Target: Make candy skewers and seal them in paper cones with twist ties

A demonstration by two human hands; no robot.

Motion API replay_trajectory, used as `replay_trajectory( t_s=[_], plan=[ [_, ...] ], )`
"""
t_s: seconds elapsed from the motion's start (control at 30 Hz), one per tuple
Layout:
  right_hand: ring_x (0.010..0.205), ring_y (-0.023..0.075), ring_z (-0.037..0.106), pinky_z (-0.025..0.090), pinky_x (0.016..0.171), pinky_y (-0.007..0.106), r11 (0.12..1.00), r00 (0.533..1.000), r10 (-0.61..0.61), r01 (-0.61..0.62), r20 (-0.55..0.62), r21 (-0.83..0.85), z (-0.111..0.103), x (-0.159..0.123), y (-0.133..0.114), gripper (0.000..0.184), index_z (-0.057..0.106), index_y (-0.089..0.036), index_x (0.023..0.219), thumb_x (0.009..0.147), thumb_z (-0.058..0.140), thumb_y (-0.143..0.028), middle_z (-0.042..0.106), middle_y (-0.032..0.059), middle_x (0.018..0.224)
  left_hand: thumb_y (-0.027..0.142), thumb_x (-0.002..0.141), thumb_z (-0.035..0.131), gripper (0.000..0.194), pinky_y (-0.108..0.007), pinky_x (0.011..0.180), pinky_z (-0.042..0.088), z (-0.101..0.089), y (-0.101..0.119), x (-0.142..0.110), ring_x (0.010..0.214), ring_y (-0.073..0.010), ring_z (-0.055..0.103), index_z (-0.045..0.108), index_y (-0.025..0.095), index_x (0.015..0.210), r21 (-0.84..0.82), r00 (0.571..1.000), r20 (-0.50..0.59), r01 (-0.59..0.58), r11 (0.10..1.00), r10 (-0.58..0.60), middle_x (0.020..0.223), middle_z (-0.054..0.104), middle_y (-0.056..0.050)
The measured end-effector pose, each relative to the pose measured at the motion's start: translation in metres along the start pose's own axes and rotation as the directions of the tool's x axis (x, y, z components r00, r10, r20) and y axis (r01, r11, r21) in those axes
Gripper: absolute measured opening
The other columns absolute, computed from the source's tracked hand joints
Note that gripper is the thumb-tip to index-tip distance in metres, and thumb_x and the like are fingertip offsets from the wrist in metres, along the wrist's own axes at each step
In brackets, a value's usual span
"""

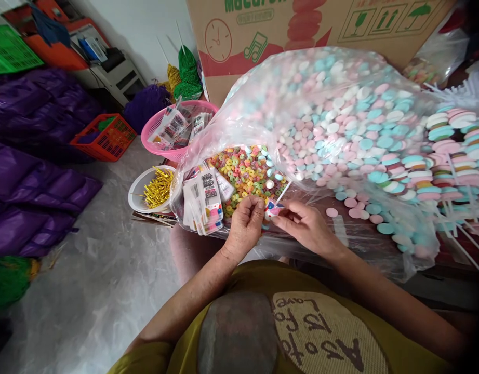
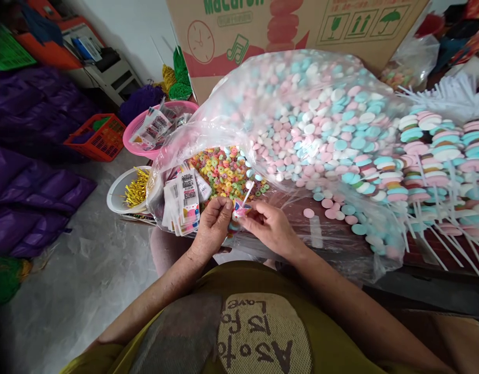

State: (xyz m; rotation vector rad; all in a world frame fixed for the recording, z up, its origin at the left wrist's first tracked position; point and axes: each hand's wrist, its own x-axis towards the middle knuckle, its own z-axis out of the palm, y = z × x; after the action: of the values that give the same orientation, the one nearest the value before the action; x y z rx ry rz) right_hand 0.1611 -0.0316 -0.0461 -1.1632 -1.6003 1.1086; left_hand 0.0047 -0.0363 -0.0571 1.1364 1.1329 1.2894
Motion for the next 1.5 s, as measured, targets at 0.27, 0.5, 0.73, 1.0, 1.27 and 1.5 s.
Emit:
replay_trajectory(
  t_s=[0.27, 0.5, 0.73, 1.0, 1.27, 1.5],
  plan=[
    [0.041, 0.0056, 0.040, 0.034, 0.039, 0.020, 0.986, 0.984, 0.116, -0.130, 0.136, 0.100, 0.008, 0.004, -0.007, 0.029, 0.057, -0.017, 0.074, 0.083, 0.054, -0.044, 0.054, -0.0025, 0.059, 0.039, 0.080, 0.056, 0.024, -0.023, 0.067, 0.040, -0.010, 0.003, 0.001, 0.067, -0.0112, 0.049, 0.061, 0.016, 0.079, -0.077, 0.906, 0.343, 0.289, 0.954, -0.247, 0.073, 0.056, 0.000],
    [0.050, 0.0115, 0.050, 0.040, 0.053, 0.023, 0.909, 0.982, -0.189, 0.185, 0.026, -0.373, 0.023, 0.007, 0.000, 0.025, 0.059, -0.019, 0.073, 0.088, 0.046, -0.035, 0.055, -0.0007, 0.056, 0.035, 0.076, 0.059, 0.021, -0.024, 0.067, 0.040, -0.023, 0.015, -0.002, 0.067, -0.0118, 0.049, 0.063, 0.015, 0.079, 0.071, 0.897, 0.336, 0.278, 0.958, -0.285, 0.068, 0.054, 0.001],
    [0.050, 0.0115, 0.052, 0.038, 0.050, 0.022, 0.845, 0.954, -0.187, 0.278, 0.235, -0.457, 0.036, 0.028, -0.002, 0.028, 0.058, -0.020, 0.067, 0.086, 0.050, -0.038, 0.060, -0.0002, 0.058, 0.033, 0.064, 0.069, 0.022, -0.022, 0.062, 0.035, -0.038, 0.006, -0.003, 0.058, -0.0073, 0.043, 0.060, 0.013, 0.071, -0.162, 0.863, 0.385, 0.414, 0.896, -0.329, 0.062, 0.052, 0.003],
    [0.043, 0.0114, 0.042, 0.033, 0.041, 0.025, 0.857, 0.923, -0.339, 0.383, 0.182, -0.344, 0.075, 0.109, -0.094, 0.033, 0.053, -0.022, 0.060, 0.087, 0.052, -0.041, 0.044, -0.0016, 0.048, 0.031, 0.070, 0.064, 0.017, -0.021, 0.051, 0.036, -0.134, 0.044, -0.026, 0.051, -0.0096, 0.050, 0.060, 0.016, 0.077, -0.176, 0.969, -0.019, 0.238, 0.955, -0.245, 0.059, 0.058, 0.001],
    [0.073, 0.0167, 0.058, 0.046, 0.070, 0.027, 0.828, 0.924, -0.142, 0.308, 0.356, -0.468, 0.226, 0.215, -0.077, 0.013, 0.062, -0.015, 0.073, 0.077, 0.050, -0.012, 0.062, 0.0032, 0.071, 0.036, 0.060, 0.073, 0.027, -0.018, 0.047, 0.033, -0.244, 0.030, 0.003, 0.048, -0.0076, 0.045, 0.057, 0.018, 0.072, 0.256, 0.462, -0.872, 0.155, 0.954, 0.159, 0.054, 0.051, 0.006],
    [0.057, 0.0117, 0.061, 0.048, 0.056, 0.023, 0.801, 0.954, -0.025, 0.198, 0.299, -0.565, 0.190, 0.226, -0.011, 0.023, 0.060, -0.013, 0.095, 0.087, 0.039, -0.016, 0.066, 0.0034, 0.071, 0.024, 0.053, 0.066, 0.021, -0.018, 0.038, 0.032, -0.263, 0.010, 0.042, 0.035, -0.0069, 0.041, 0.059, 0.016, 0.071, -0.035, 0.649, -0.753, 0.128, 0.991, -0.111, 0.044, 0.047, 0.008]
  ],
)
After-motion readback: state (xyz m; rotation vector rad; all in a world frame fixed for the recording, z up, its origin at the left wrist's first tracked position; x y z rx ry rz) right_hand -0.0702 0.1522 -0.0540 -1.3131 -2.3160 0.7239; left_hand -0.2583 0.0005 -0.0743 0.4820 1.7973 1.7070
